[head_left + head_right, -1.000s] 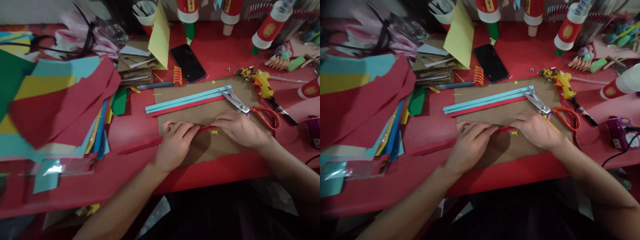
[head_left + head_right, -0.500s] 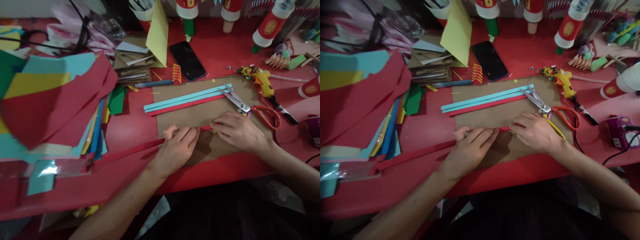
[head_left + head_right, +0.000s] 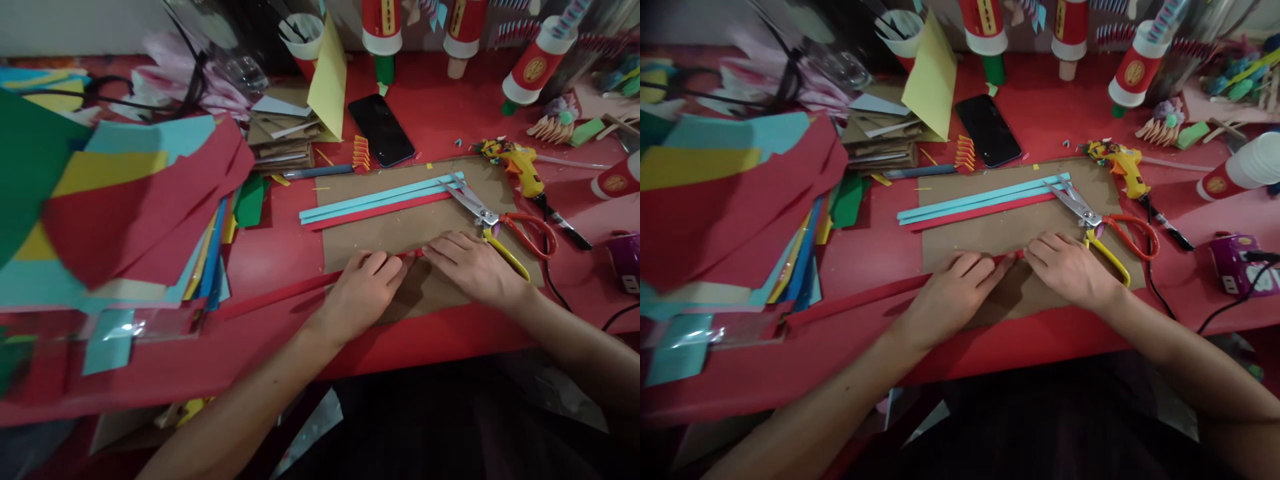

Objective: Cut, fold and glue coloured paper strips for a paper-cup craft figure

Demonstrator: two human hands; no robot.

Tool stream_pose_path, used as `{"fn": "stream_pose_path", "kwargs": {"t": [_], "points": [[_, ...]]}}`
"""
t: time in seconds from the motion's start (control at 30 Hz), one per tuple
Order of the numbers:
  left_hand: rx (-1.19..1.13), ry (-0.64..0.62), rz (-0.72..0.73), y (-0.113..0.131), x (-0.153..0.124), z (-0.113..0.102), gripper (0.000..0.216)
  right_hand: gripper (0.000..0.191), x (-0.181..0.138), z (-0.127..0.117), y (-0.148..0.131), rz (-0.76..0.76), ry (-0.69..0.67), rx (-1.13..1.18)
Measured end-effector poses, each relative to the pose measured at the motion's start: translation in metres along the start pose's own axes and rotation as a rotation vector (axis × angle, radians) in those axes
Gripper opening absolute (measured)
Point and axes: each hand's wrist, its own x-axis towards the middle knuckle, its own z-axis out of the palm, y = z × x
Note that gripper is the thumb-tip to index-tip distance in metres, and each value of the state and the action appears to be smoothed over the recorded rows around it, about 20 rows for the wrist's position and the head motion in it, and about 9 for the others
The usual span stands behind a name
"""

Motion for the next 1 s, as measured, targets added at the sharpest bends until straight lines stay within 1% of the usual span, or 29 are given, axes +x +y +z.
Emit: {"fn": "stream_pose_path", "kwargs": {"t": [0.03, 0.1, 0.17, 0.23, 0.3, 0.37, 0.5, 0.57, 0.63, 0.7, 0.73, 0.77, 0.83, 0.93, 1.0], "points": [[0.002, -0.026, -0.011, 0.0, 0.001, 0.0, 0.039, 0.031, -0.002, 0.0, 0.0, 0.023, 0.021, 0.006], [0.002, -0.066, -0.03, 0.001, 0.002, -0.001, 0.041, 0.032, -0.008, 0.0, -0.002, 0.101, 0.106, 0.044], [-0.009, -0.077, -0.042, 0.002, 0.004, -0.002, 0.042, 0.027, -0.013, 0.0, -0.006, 0.199, 0.203, 0.117], [-0.023, -0.061, -0.045, 0.003, 0.007, -0.001, 0.041, 0.019, -0.015, 0.003, -0.011, 0.264, 0.247, 0.18], [-0.024, -0.028, -0.049, 0.004, 0.011, 0.0, 0.039, 0.015, -0.014, 0.007, -0.018, 0.292, 0.213, 0.205], [-0.008, 0.002, -0.064, 0.006, 0.017, 0.001, 0.037, 0.017, -0.01, 0.01, -0.024, 0.306, 0.159, 0.192], [0.03, 0.036, -0.123, 0.01, 0.03, 0.002, 0.038, 0.02, -0.014, 0.007, -0.025, 0.337, 0.095, 0.084], [0.004, 0.064, -0.149, 0.009, 0.034, 0.005, 0.039, 0.024, -0.026, 0.001, -0.019, 0.367, 0.105, 0.049], [-0.054, 0.117, -0.166, 0.007, 0.035, 0.011, 0.04, 0.026, -0.044, -0.006, -0.008, 0.431, 0.16, 0.033], [-0.112, 0.185, -0.174, 0.003, 0.034, 0.017, 0.039, 0.022, -0.063, -0.009, 0.006, 0.55, 0.24, -0.012], [-0.136, 0.213, -0.176, 0.001, 0.032, 0.02, 0.039, 0.024, -0.071, -0.009, 0.012, 0.621, 0.26, -0.042], [-0.154, 0.236, -0.177, -0.001, 0.031, 0.023, 0.038, 0.029, -0.078, -0.008, 0.018, 0.681, 0.275, -0.059], [-0.172, 0.261, -0.177, -0.004, 0.029, 0.026, 0.038, 0.038, -0.086, -0.003, 0.025, 0.714, 0.268, -0.056], [-0.177, 0.295, -0.175, -0.005, 0.03, 0.027, 0.035, 0.039, -0.088, 0.001, 0.02, 0.711, 0.223, -0.071], [-0.181, 0.312, -0.18, -0.005, 0.032, 0.027, 0.033, 0.039, -0.085, -0.001, 0.015, 0.742, 0.186, -0.11]]}}
